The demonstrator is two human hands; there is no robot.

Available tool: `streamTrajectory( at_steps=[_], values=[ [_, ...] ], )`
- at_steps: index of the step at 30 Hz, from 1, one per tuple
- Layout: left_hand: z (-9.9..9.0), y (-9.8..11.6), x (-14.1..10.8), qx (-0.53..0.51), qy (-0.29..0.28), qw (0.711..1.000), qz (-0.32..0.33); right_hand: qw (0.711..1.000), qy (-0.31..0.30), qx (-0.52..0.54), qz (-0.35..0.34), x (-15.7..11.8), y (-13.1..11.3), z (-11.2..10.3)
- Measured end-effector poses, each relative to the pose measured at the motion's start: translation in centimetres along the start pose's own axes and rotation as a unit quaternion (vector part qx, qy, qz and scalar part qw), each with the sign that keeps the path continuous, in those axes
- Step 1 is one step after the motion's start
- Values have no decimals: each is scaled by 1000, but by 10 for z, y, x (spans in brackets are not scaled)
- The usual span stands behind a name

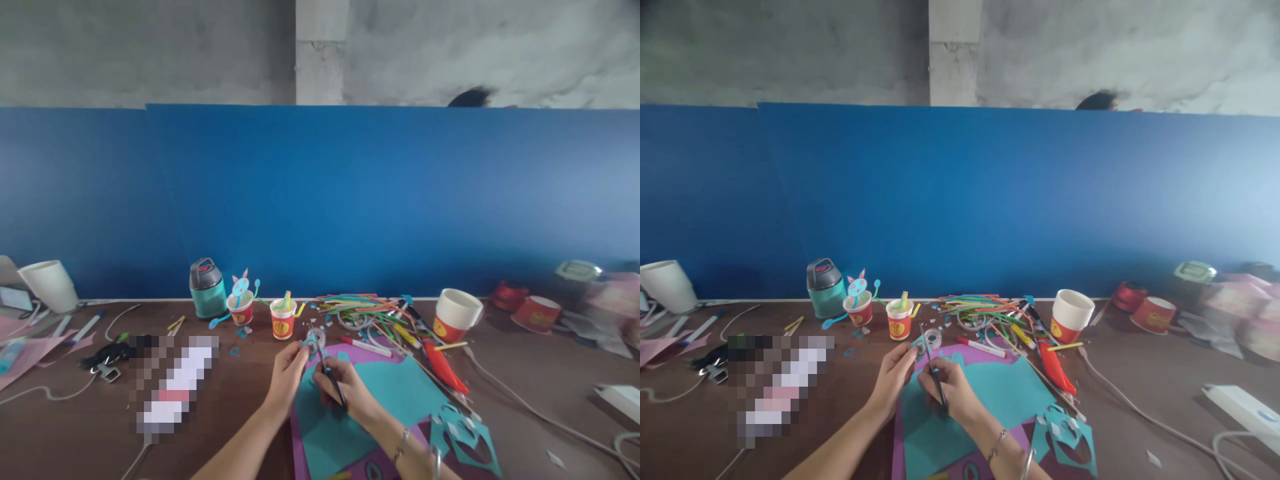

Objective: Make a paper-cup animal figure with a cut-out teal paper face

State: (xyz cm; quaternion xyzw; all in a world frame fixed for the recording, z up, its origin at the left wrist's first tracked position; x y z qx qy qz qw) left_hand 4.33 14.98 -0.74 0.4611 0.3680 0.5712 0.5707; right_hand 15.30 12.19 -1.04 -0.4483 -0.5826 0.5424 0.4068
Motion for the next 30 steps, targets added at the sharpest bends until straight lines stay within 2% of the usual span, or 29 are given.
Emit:
streamTrajectory(
  at_steps=[15, 22, 30],
  values=[
    [0, 4, 0, 18, -3, 1000, 7, 1000, 9, -15, -9, 0, -7, -2],
    [-3, 0, 0, 10, 11, 1000, 4, 1000, -4, -27, 8, 1, -1, -1],
    [-2, 4, 2, 36, -11, 999, 14, 1000, -10, -15, 3, -1, -7, 1]
  ],
)
Point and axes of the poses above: each hand's wrist, its own x-axis towards the middle knuckle, its own z-axis out of the palm, y = z × x, the point moved 7 cm from there along x, towards the middle knuckle, and after that the axes turned 3 degrees about -x, right-handed, at the moved point
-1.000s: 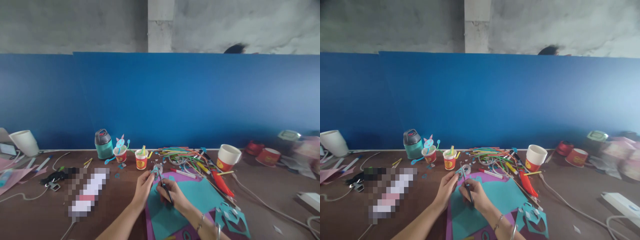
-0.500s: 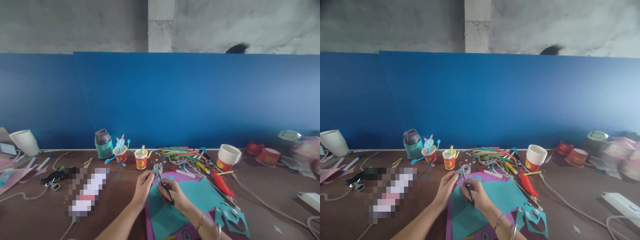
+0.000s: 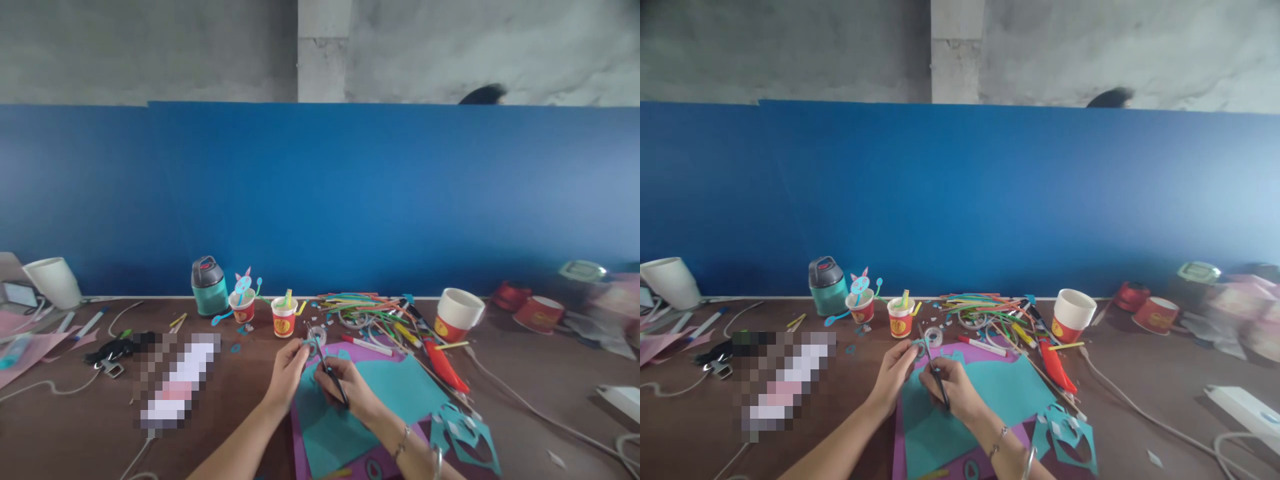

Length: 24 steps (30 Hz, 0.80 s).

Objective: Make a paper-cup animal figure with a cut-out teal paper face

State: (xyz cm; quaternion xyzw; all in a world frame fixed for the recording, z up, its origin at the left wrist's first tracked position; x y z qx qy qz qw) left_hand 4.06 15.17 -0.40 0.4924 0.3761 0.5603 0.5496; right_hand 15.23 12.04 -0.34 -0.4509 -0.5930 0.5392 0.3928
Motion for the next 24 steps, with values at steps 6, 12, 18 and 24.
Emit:
streamTrajectory(
  at_steps=[6, 12, 18, 24],
  values=[
    [-1, -4, 0, -9, 4, 1000, -13, 1000, -4, -11, 4, -2, -5, 1],
    [-3, -3, 0, -9, 18, 1000, -12, 1000, -10, -22, 12, 0, 2, 1],
    [0, 6, -2, 18, 11, 1000, -3, 1000, -16, -8, 21, 0, 6, 1],
    [-1, 7, -1, 15, 9, 1000, 3, 1000, -16, -6, 12, 0, 3, 1]
  ],
)
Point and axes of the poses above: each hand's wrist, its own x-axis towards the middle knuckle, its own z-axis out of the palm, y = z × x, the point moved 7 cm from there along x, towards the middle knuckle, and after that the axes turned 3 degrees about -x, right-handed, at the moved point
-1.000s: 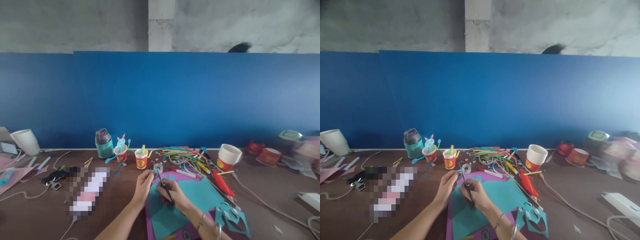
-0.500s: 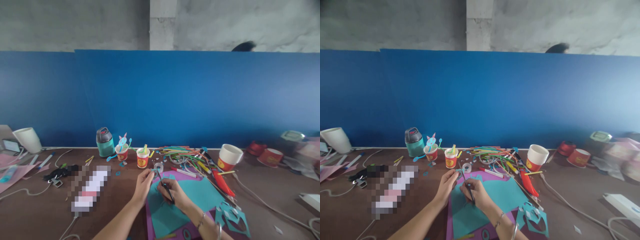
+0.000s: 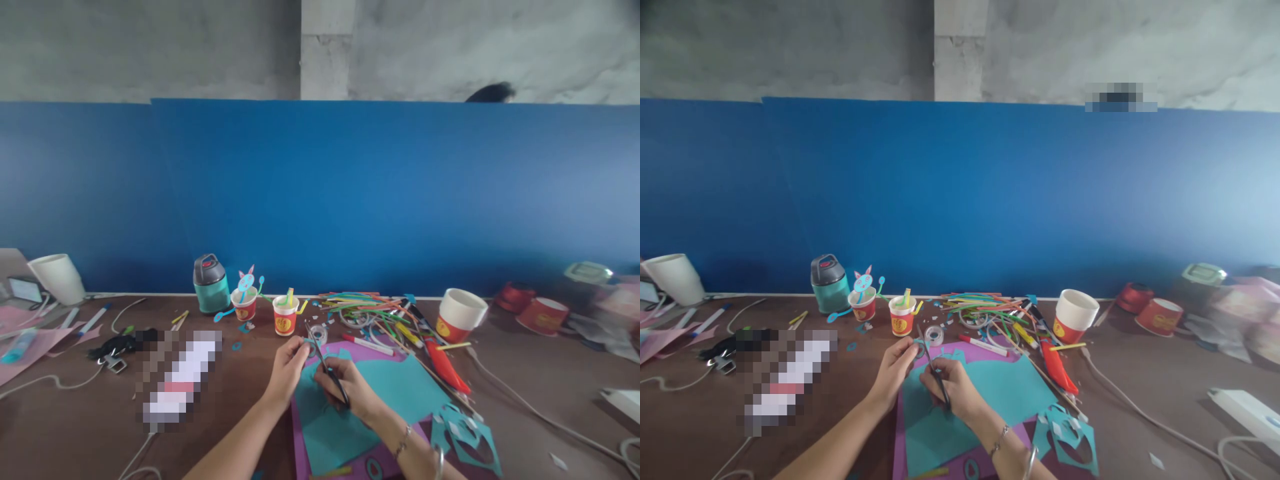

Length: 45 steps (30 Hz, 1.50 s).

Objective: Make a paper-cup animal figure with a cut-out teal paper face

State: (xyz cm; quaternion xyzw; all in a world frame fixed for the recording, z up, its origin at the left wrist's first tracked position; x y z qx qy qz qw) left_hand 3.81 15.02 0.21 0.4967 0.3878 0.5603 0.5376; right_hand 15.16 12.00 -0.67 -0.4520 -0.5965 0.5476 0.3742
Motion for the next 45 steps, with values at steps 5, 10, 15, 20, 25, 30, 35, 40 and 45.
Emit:
streamTrajectory(
  at_steps=[5, 10, 15, 20, 25, 30, 35, 40, 45],
  values=[
    [-2, -5, 2, -4, 9, 1000, -6, 1000, -4, -15, -4, 1, 1, 0],
    [-3, -7, 2, -2, 14, 1000, -12, 1000, -8, -15, 10, 1, 7, 0],
    [-1, -4, 2, 20, -2, 1000, 0, 1000, -18, 4, 17, 2, 9, 1],
    [-2, -4, 2, 16, -2, 1000, 4, 1000, -13, -3, 5, 1, 7, 0],
    [-2, -5, 2, 9, 3, 1000, -6, 1000, -14, -8, 1, 1, 4, 0],
    [5, -8, -1, -3, -32, 999, -37, 999, 33, 17, -5, 0, -2, -5],
    [8, -6, -3, -21, -31, 999, -38, 999, 48, 16, -6, 0, -3, -8],
    [7, -5, -3, -29, -25, 999, -30, 999, 19, 27, 3, 1, 2, -6],
    [8, -4, -3, -25, -37, 999, -28, 999, 18, 39, 3, 0, 2, -6]
  ],
)
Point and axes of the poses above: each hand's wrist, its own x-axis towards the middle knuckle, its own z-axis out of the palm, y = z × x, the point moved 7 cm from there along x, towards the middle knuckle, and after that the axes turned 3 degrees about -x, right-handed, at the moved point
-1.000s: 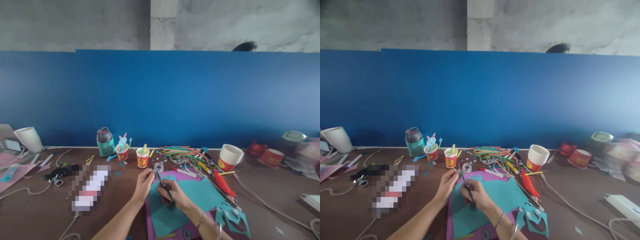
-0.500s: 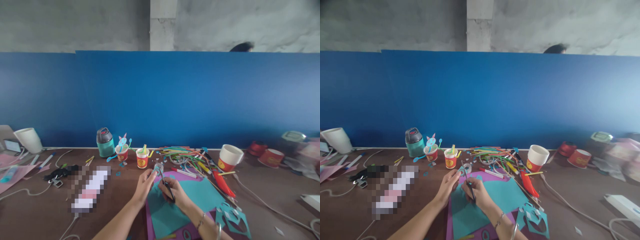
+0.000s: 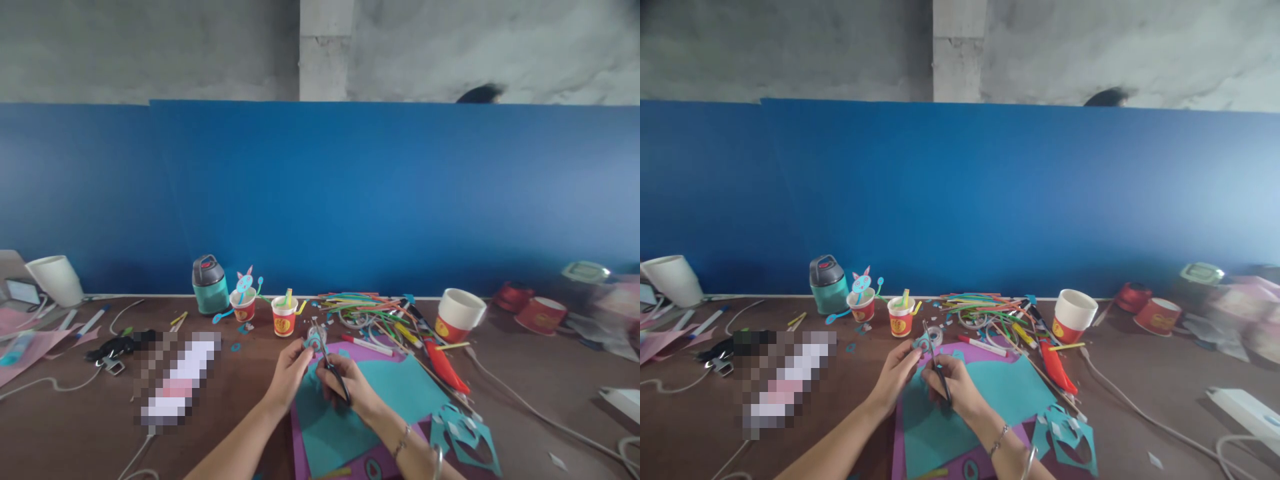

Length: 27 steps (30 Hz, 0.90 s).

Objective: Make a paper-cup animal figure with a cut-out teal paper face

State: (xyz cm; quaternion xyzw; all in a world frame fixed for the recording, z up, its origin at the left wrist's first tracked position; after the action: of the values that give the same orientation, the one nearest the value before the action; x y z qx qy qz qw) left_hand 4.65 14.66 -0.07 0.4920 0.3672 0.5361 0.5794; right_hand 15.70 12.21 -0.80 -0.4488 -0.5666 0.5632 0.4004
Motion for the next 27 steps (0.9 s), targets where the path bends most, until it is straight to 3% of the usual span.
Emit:
streamTrajectory(
  at_steps=[21, 27],
  values=[
    [-5, -7, 4, 8, 15, 1000, 1, 1000, -6, -12, -9, 0, -3, 1],
    [-2, -3, 3, 38, -12, 999, 20, 1000, -19, 1, 1, 0, 1, 2]
  ],
)
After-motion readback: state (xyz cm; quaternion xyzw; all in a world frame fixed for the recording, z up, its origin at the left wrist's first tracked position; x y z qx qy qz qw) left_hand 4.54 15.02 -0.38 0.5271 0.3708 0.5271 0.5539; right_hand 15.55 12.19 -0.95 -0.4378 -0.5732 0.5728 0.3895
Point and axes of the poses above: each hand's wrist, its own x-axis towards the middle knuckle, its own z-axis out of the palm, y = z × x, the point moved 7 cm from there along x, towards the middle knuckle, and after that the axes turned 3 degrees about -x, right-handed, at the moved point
